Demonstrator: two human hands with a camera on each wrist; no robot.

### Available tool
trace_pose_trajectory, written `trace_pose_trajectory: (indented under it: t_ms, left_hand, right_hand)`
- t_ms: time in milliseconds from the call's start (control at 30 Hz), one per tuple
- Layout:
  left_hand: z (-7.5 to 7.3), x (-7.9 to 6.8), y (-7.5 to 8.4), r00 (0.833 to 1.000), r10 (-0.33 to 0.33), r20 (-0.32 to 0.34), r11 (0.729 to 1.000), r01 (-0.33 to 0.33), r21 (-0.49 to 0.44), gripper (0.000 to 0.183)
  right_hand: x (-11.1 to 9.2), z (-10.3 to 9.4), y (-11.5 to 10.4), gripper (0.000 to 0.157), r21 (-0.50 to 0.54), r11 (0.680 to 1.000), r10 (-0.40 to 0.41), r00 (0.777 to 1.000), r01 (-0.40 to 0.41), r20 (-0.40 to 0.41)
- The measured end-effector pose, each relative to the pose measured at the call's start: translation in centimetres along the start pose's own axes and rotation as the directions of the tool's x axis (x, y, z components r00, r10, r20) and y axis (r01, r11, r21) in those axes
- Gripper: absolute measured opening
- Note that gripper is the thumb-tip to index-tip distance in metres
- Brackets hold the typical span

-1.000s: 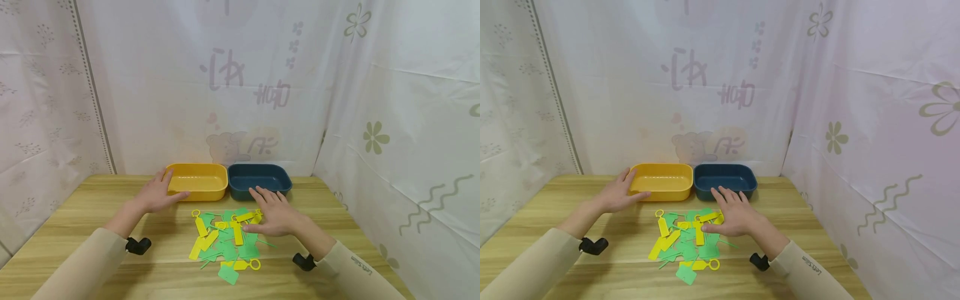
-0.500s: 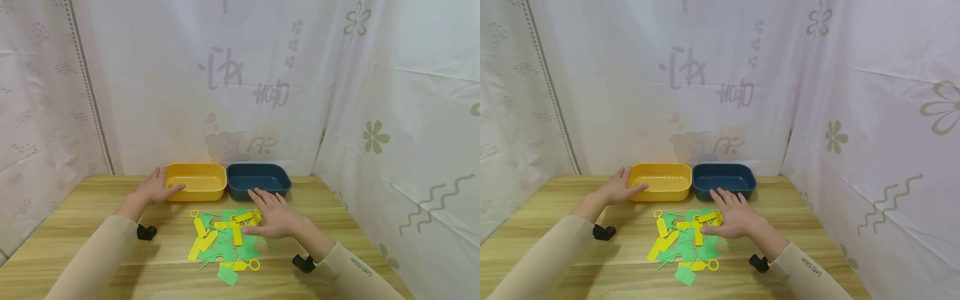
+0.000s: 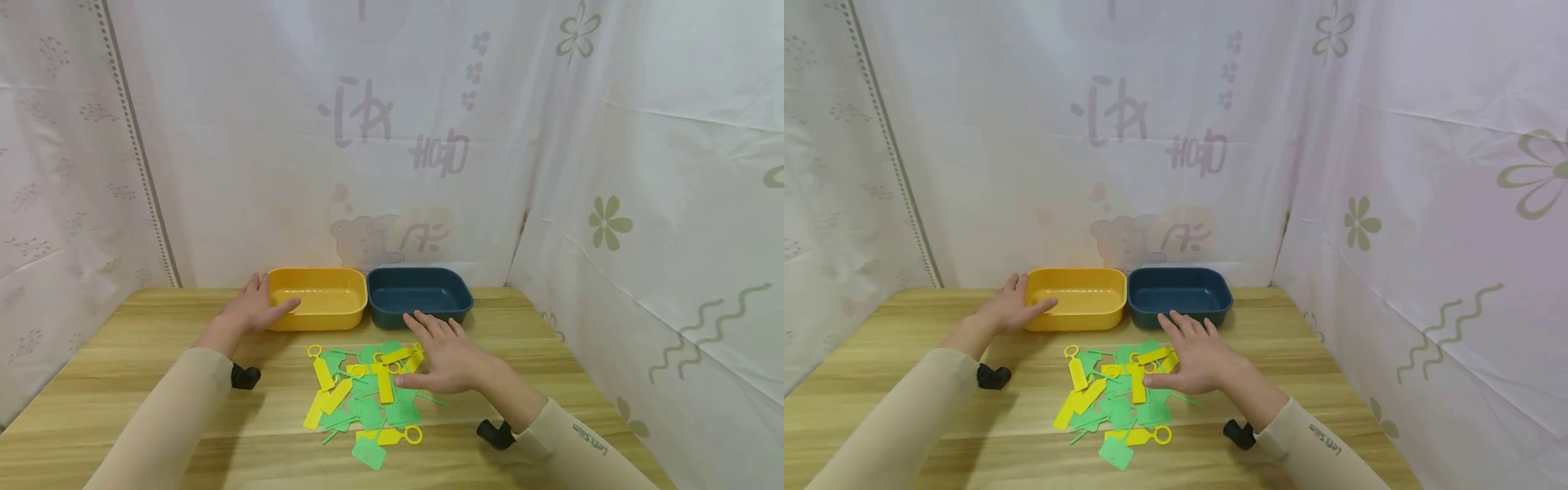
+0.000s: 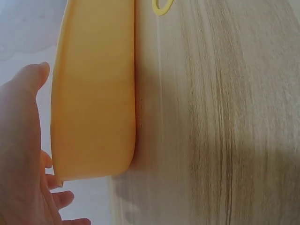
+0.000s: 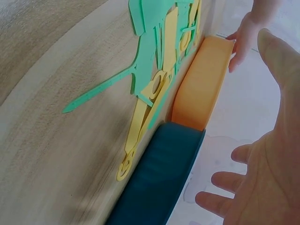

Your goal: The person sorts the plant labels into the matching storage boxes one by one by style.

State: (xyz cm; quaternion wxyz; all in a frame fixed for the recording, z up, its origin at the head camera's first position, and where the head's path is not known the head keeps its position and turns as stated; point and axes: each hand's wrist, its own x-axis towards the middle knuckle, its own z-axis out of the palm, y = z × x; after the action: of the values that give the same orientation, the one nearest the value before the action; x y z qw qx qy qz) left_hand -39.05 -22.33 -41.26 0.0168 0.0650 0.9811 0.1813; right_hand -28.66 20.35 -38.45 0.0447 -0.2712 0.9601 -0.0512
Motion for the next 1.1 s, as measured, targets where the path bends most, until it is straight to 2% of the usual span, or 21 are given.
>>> trace_pose_trajectory:
  t_ms: [333,833,1100]
  left_hand:
    - [1.0,0.4,-0.3,1.000,-0.007,0.011,1.000,0.007,-0.008,0.128]
    - [1.4,0.6,-0.4,0.999,-0.036,0.014,0.999,0.037,-0.005,0.134]
    - [1.2,0.9,0.0,0.998,-0.053,0.029,0.999,0.053,-0.009,0.130]
  right_hand:
    - [-0.1,0.2,0.2,0.120,0.019,1.000,-0.009,1.000,0.009,-0.007]
    - [-0.1,0.8,0.2,0.118,0.031,1.000,0.000,1.000,0.000,0.013]
    - [0.0,0.2,0.3,0.120,0.017,1.000,-0.007,1.000,0.007,-0.011]
